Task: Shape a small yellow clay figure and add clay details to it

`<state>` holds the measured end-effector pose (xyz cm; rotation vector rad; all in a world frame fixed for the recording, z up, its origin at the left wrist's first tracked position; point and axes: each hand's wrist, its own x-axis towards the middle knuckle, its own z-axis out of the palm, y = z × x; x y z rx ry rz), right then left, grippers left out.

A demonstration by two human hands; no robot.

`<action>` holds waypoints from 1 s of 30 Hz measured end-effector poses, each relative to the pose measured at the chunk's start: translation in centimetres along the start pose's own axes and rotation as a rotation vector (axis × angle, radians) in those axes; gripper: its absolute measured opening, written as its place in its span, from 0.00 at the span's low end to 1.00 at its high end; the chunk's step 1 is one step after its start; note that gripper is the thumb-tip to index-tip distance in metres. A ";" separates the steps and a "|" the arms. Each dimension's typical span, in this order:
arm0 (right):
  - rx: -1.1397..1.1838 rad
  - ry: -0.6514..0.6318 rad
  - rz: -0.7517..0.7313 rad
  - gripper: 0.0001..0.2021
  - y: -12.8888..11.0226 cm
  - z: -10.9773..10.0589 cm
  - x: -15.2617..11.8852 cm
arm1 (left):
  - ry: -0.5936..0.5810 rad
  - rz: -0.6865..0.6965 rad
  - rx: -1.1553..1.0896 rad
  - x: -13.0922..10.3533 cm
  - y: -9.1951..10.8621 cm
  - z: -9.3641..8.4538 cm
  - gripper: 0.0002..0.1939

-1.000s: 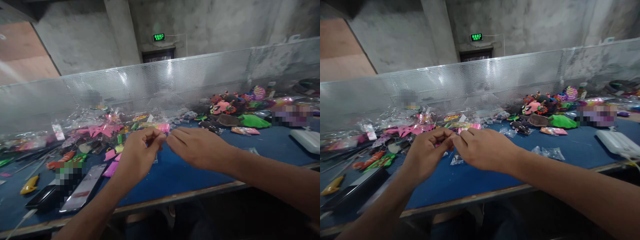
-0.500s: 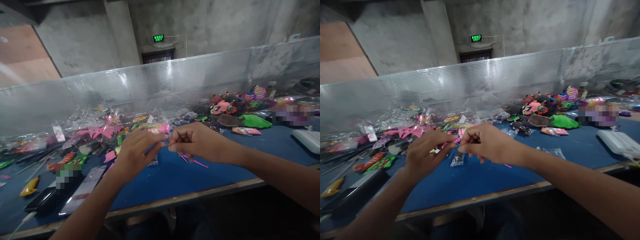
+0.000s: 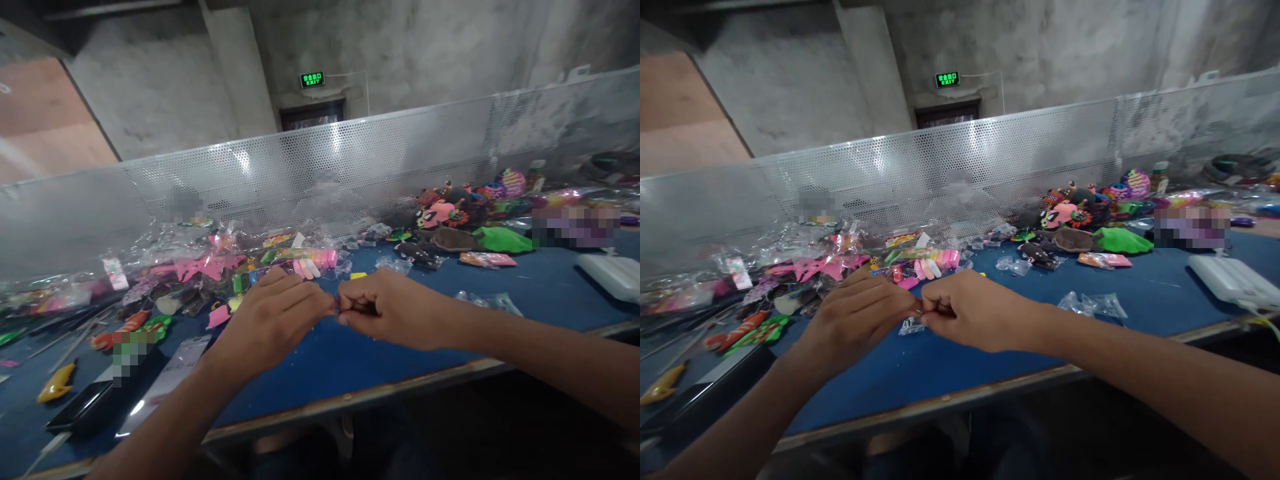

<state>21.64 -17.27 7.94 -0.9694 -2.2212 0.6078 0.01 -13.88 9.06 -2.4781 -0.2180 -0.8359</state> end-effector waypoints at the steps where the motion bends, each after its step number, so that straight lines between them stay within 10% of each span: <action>1: -0.058 0.009 -0.033 0.09 0.2 0.1 0.0 | -0.034 -0.001 0.012 0.1 0.0 -0.1 0.05; 11: -0.568 -0.020 -0.078 0.06 0.4 0.5 0.3 | -0.317 -0.305 -0.149 1.0 -0.1 0.4 0.10; 21: -0.823 -0.154 -0.271 0.10 0.2 0.7 -0.4 | -0.626 -0.585 -0.798 2.0 -2.0 -0.2 0.12; 24: -0.657 -0.027 -0.210 0.07 0.2 0.3 -0.5 | -0.579 -0.554 -0.899 1.8 -2.5 -0.2 0.13; 30: -0.020 0.064 0.016 0.11 -0.2 -0.5 -0.5 | -0.077 -0.385 -0.546 1.1 -2.0 0.2 0.06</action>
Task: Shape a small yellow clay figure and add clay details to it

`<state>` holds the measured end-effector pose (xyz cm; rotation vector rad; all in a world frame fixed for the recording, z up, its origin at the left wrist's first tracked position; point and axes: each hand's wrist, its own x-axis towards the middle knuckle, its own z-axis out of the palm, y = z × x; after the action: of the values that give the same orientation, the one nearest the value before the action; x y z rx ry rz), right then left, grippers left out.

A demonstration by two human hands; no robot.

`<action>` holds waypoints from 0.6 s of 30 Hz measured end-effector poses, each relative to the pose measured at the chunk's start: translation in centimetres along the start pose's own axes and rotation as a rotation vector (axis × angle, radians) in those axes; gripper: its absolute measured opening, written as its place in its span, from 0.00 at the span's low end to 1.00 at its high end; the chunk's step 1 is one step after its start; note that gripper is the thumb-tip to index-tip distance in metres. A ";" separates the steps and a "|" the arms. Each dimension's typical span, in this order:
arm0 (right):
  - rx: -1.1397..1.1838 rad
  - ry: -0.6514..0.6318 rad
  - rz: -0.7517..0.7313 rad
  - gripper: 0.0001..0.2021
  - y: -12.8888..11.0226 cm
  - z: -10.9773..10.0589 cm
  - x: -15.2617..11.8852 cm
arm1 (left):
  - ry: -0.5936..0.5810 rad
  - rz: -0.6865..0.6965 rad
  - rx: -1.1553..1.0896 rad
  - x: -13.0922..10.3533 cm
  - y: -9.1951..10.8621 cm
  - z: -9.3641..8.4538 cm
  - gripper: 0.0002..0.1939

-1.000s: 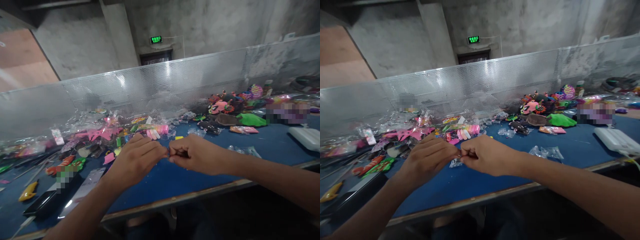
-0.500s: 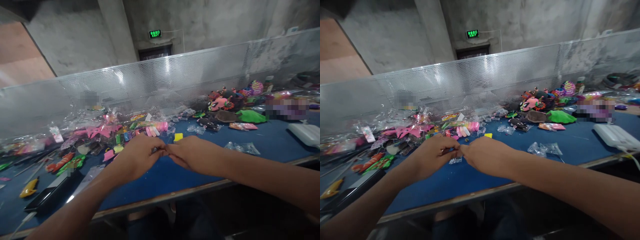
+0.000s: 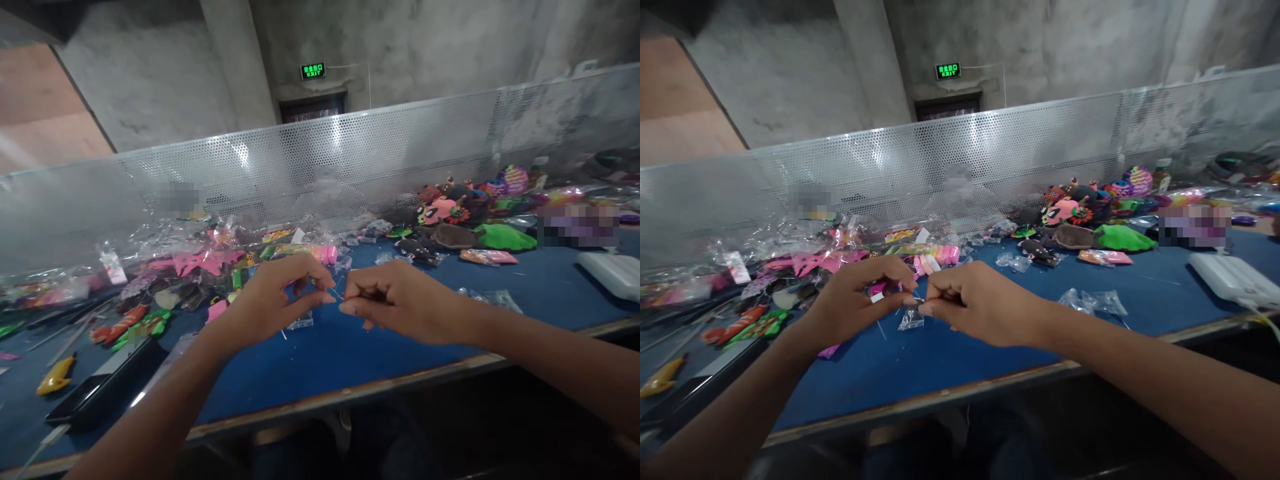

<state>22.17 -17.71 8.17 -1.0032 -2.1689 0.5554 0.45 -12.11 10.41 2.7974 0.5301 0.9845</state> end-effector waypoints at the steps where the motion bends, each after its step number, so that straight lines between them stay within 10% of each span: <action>1: 0.086 -0.017 0.020 0.12 -0.1 0.0 0.0 | 0.046 0.092 0.039 -0.1 0.0 0.2 0.04; 8: 0.237 -0.034 0.066 0.14 -0.6 0.7 -0.4 | 0.171 0.494 0.303 -0.8 -0.5 0.6 0.05; 18: -0.168 -0.030 -0.087 0.11 -0.7 1.1 -1.2 | -0.069 0.524 0.398 -0.9 0.5 -0.1 0.07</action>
<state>21.57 -19.24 7.38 -0.9872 -2.3038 0.3545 -0.13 -12.90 10.12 3.4136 -0.0389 0.9365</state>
